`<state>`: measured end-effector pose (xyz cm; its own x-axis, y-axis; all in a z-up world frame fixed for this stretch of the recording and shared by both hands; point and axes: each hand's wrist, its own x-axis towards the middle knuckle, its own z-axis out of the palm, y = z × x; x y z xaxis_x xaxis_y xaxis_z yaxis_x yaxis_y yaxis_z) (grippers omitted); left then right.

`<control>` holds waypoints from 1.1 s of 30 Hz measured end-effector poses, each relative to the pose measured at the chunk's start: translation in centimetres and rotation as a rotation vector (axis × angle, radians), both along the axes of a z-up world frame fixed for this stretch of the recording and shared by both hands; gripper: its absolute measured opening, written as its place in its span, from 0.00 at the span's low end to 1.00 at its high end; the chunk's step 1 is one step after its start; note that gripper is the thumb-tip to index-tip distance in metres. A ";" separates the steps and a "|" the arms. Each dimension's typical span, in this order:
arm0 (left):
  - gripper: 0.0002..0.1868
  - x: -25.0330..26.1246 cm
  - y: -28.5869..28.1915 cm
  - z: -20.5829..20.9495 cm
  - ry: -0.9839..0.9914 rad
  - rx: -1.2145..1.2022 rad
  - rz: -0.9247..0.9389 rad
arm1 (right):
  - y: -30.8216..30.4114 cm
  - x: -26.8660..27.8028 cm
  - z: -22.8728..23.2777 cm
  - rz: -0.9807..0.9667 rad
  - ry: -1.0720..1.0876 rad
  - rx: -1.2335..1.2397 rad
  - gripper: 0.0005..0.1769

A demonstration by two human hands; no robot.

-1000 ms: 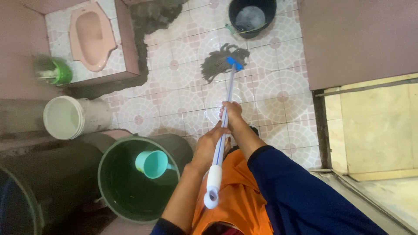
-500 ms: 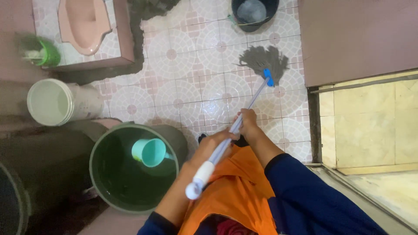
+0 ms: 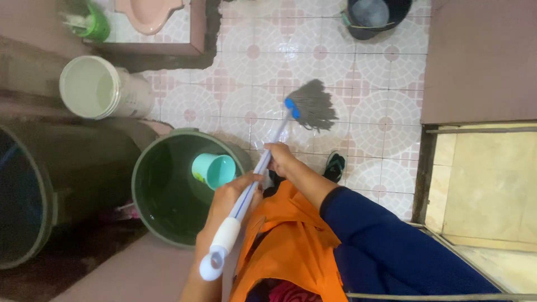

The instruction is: Mopping a tiled floor in a bathroom using a mop and water from a bucket.

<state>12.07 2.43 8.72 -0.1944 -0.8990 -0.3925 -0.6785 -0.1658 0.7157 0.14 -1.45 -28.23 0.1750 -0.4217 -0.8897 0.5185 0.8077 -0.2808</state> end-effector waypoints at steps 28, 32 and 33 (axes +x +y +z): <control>0.16 -24.5 -1.1 -7.5 0.097 -0.497 -0.405 | 3.0 -22.1 8.2 -0.671 -0.480 -0.469 0.17; 0.16 -27.1 -0.6 -7.6 0.173 -0.494 -0.518 | 3.0 -26.8 4.7 -0.806 -0.454 -0.258 0.14; 0.15 -27.5 -0.5 -7.7 0.182 -0.499 -0.541 | 2.8 -27.9 3.7 -0.824 -0.437 -0.147 0.13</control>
<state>-15.39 1.94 0.99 -0.6816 -0.7224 0.1165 -0.4368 0.5294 0.7273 -27.75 1.36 -24.57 0.0774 -0.6636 -0.7441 0.9937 0.1121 0.0033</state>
